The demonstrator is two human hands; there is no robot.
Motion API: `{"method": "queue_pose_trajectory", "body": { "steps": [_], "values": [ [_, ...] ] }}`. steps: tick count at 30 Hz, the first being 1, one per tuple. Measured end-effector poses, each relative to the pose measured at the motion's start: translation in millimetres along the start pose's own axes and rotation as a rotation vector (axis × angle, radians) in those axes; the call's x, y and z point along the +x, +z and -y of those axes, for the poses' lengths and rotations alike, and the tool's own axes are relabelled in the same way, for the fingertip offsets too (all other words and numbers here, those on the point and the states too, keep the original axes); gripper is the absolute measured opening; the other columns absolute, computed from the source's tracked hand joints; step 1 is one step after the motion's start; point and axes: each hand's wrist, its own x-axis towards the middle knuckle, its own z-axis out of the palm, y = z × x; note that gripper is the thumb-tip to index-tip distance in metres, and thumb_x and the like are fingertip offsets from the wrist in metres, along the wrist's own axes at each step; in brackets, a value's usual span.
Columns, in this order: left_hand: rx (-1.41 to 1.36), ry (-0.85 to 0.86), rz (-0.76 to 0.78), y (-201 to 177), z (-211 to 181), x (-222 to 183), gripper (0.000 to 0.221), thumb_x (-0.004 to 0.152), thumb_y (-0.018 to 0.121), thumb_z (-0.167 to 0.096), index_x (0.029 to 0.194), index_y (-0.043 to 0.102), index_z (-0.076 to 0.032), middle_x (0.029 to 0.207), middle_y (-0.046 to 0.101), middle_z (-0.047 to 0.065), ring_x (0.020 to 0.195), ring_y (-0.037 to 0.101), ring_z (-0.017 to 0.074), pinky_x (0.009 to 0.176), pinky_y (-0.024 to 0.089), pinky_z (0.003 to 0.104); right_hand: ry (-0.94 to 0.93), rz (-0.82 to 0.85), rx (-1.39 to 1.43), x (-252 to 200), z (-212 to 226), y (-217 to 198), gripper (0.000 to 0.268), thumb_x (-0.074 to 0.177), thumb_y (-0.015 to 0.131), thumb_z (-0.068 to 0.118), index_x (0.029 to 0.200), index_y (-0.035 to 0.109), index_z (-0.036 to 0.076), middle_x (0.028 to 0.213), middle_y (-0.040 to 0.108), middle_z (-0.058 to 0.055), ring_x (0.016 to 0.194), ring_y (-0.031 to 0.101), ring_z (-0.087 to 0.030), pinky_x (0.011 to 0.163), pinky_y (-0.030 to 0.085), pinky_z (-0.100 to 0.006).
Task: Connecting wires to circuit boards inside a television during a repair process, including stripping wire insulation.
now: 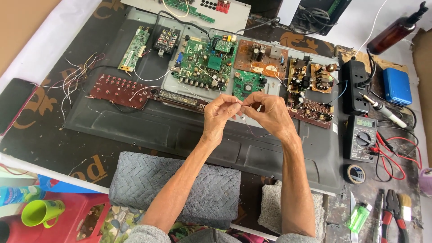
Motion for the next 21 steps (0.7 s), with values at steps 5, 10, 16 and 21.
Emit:
{"method": "queue_pose_trajectory", "body": {
  "steps": [5,10,16,21],
  "values": [
    [-0.223,-0.037,0.086,-14,-9,7,0.006,0.097,0.072,-0.015,0.101,0.069,-0.011,0.098,0.073,0.008,0.078,0.072,0.0162,0.060,0.049,0.022,0.053,0.077,0.053,-2,6,-12,0.009,0.092,0.069,0.004,0.096,0.076,0.000,0.075,0.073,-0.013,0.058,0.064,-0.015,0.048,0.054,-0.025],
    [-0.423,-0.068,0.127,-25,-23,14,0.011,0.098,0.073,-0.022,0.102,0.064,-0.016,0.108,0.072,0.012,0.083,0.075,0.0197,0.060,0.053,0.021,0.002,0.015,-0.072,-8,-18,-34,0.005,0.092,0.073,0.002,0.095,0.077,0.000,0.070,0.071,-0.013,0.054,0.057,-0.013,0.046,0.047,-0.024],
    [-0.418,-0.056,0.090,-37,-17,18,0.013,0.100,0.069,-0.021,0.104,0.059,-0.014,0.089,0.069,0.011,0.080,0.075,0.0226,0.061,0.051,0.023,0.051,-0.197,-0.114,-16,-23,-55,0.002,0.092,0.078,0.005,0.091,0.078,0.006,0.072,0.070,-0.008,0.062,0.057,-0.013,0.054,0.046,-0.024],
    [-0.382,-0.050,0.067,-36,-17,18,0.012,0.100,0.068,-0.016,0.105,0.058,-0.011,0.082,0.067,0.013,0.076,0.072,0.0227,0.060,0.049,0.023,0.079,-0.264,-0.089,-20,-28,-60,0.003,0.092,0.081,0.010,0.090,0.078,0.011,0.072,0.068,-0.002,0.063,0.056,-0.009,0.054,0.045,-0.020]
  ]
}}
